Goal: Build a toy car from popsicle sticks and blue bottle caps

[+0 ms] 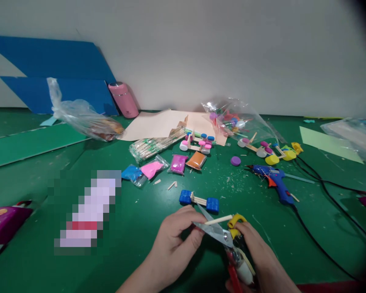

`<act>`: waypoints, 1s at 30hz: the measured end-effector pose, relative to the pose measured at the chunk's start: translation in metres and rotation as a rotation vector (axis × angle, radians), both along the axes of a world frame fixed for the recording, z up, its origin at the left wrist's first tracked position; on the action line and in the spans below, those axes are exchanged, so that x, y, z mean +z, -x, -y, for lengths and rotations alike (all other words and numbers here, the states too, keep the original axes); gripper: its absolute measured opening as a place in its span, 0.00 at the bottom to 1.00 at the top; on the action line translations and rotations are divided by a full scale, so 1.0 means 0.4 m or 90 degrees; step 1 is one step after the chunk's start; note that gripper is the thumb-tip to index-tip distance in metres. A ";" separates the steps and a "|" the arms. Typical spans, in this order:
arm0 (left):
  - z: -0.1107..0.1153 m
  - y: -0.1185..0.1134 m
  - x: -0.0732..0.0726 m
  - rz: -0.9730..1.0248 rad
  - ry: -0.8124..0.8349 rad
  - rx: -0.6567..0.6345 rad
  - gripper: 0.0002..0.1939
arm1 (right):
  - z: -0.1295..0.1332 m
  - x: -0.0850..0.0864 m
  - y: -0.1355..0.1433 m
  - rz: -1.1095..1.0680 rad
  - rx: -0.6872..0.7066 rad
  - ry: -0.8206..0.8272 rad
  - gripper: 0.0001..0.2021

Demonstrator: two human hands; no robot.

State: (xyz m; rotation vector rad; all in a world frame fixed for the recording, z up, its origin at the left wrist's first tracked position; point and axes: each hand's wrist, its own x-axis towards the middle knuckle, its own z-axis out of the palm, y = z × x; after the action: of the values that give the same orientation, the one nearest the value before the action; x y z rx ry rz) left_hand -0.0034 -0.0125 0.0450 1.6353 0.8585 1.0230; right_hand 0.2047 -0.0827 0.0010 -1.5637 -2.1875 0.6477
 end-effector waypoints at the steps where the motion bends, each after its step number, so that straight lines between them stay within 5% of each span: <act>1: -0.001 0.000 0.000 -0.007 -0.005 -0.005 0.08 | 0.002 -0.002 -0.001 -0.002 -0.001 -0.002 0.38; 8: -0.004 0.005 -0.002 -0.035 -0.025 -0.038 0.08 | 0.017 -0.014 0.018 -0.047 -0.110 -0.022 0.29; 13: -0.004 -0.004 0.011 -0.045 -0.055 -0.067 0.08 | 0.012 -0.010 0.027 -0.074 -0.124 0.059 0.18; 19: 0.010 -0.019 0.007 -0.065 -0.073 0.017 0.07 | 0.008 -0.033 0.013 -0.052 -0.139 0.124 0.24; 25: 0.011 -0.019 0.025 -0.050 -0.054 -0.014 0.07 | -0.010 -0.092 -0.009 -0.072 -0.148 0.122 0.18; 30: 0.007 -0.023 0.015 -0.020 -0.105 -0.058 0.09 | -0.016 -0.048 -0.004 -0.100 -0.145 0.162 0.17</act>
State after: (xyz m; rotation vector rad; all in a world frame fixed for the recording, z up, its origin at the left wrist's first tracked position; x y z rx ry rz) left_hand 0.0058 -0.0153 0.0509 1.8164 0.7282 1.0290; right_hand 0.2064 -0.0762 -0.0183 -1.7878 -1.8350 0.9691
